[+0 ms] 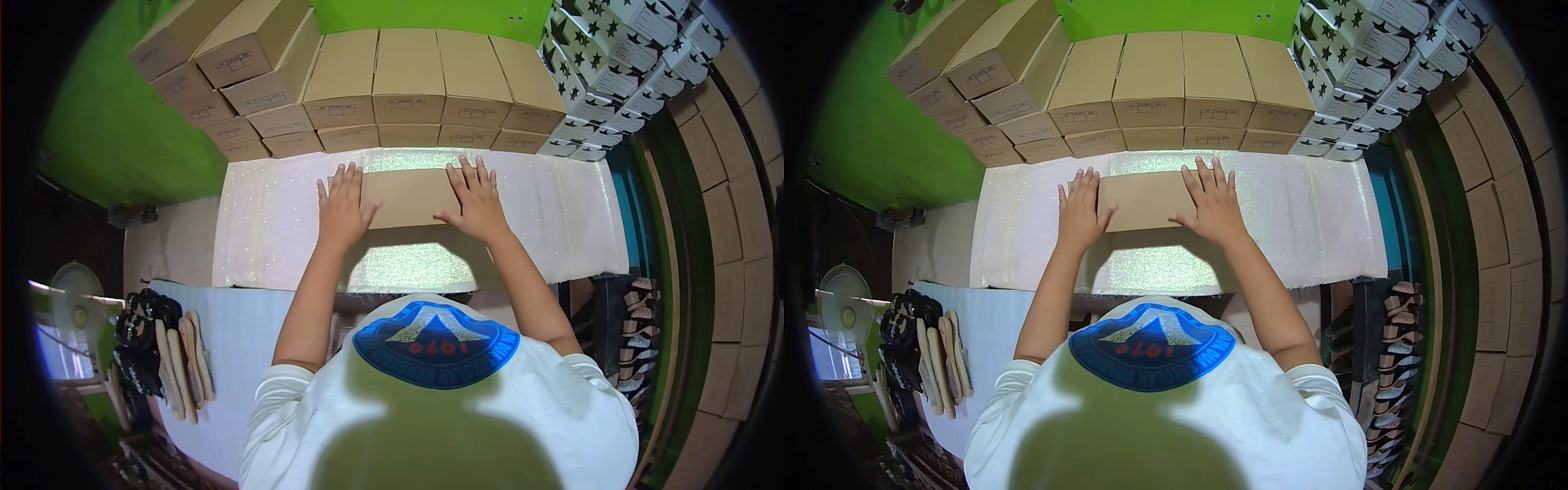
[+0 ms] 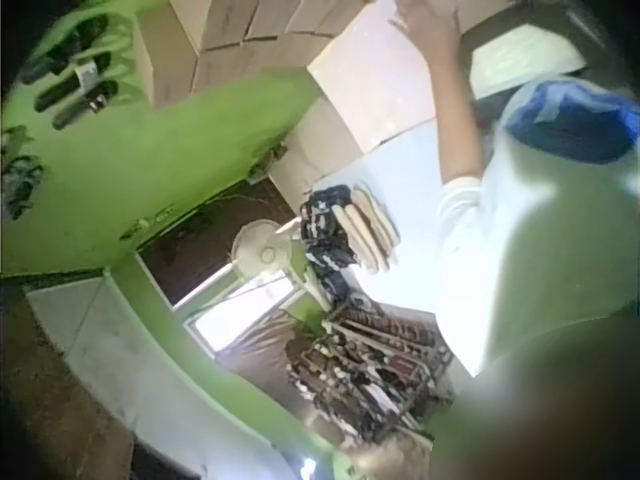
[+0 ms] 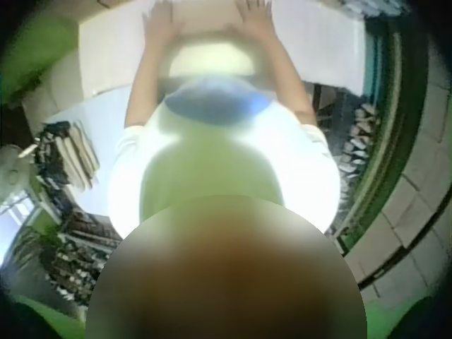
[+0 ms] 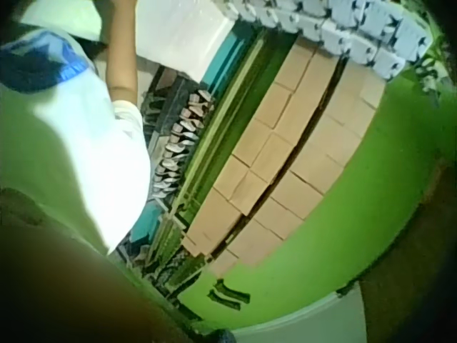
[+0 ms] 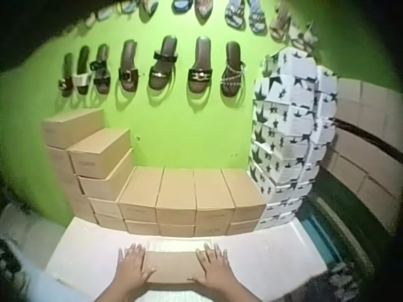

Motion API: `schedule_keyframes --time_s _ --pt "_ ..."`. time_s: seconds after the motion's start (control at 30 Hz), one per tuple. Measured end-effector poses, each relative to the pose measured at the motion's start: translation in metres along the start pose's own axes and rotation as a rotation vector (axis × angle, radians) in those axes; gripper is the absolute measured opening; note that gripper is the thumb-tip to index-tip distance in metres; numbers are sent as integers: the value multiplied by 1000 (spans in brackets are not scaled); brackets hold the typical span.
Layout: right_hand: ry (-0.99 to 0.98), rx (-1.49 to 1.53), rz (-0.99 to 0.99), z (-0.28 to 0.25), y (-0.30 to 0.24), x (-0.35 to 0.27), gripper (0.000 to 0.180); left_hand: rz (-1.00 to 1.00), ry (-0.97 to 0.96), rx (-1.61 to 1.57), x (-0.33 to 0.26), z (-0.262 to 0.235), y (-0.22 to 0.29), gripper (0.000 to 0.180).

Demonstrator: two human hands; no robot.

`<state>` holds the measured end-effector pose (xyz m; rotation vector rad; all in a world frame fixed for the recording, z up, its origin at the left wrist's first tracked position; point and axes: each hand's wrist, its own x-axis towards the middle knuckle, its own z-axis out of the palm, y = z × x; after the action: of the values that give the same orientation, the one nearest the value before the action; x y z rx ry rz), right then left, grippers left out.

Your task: Packaging sandals into boxes and stacking the finished boxes on a shelf.

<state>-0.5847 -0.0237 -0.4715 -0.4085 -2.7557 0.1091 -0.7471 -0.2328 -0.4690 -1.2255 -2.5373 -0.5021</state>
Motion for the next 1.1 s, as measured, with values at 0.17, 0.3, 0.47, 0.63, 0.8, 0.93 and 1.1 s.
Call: schedule_keyframes --time_s 0.17,0.3,0.47,0.63,0.8,0.93,1.1 --pt "-180 34 -54 -15 6 11 106 107 -255 -4 5 -15 -6 110" --pt "-198 10 -57 -12 11 21 105 124 -287 72 16 -11 -7 112" --pt "-119 128 -60 -4 12 24 96 155 -132 -43 18 -2 -12 102" --pt "-59 117 -78 -6 9 15 94 167 -58 -65 9 -3 -8 97" --pt "14 102 -94 -9 3 -10 93 182 14 -30 -15 -6 1 95" --pt "-59 84 -134 -21 0 -37 92 199 -147 81 -42 -21 1 98" --pt "-52 52 -241 -29 3 -61 88 139 -226 161 -64 -40 1 103"
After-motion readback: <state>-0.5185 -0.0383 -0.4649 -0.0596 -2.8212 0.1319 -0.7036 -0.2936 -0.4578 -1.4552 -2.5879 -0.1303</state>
